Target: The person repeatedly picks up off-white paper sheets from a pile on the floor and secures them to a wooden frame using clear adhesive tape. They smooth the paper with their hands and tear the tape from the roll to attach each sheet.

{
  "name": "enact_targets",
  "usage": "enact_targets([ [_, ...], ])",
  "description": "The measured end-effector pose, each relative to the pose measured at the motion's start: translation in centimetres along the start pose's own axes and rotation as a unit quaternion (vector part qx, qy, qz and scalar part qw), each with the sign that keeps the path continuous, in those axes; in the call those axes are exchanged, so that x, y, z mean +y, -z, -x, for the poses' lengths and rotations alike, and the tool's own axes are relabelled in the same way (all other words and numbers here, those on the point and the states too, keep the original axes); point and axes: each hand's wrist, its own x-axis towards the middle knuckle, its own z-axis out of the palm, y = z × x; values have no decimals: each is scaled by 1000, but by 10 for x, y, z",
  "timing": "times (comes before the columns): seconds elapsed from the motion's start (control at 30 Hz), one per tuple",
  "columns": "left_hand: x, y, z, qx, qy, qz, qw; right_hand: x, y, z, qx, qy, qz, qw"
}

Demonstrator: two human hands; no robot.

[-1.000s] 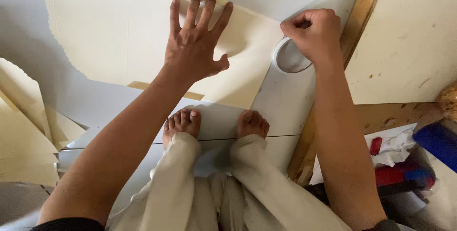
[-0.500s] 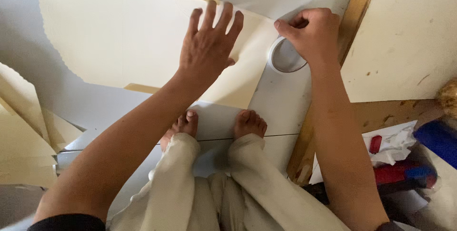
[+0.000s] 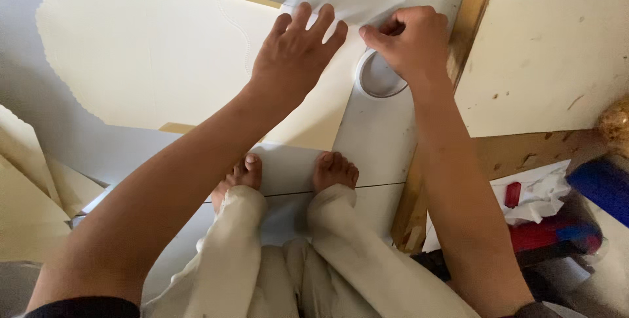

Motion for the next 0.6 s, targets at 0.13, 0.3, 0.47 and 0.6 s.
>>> enact_targets([
  [0.13, 0, 5, -2, -11, -14, -17, 1000, 8, -3, -4, 6, -2, 15, 1000],
  [0.3, 0, 11, -12, -55, -30, -32, 998, 29, -15, -14, 64, 70, 81, 992],
  [0.47, 7, -2, -13, -115, -45, -123, 985, 10, 0, -4, 5, 19, 1, 1000],
  [0.6, 14, -3, -18, -212, -38, -123, 969, 18, 8, -6, -20, 8, -11, 1000],
])
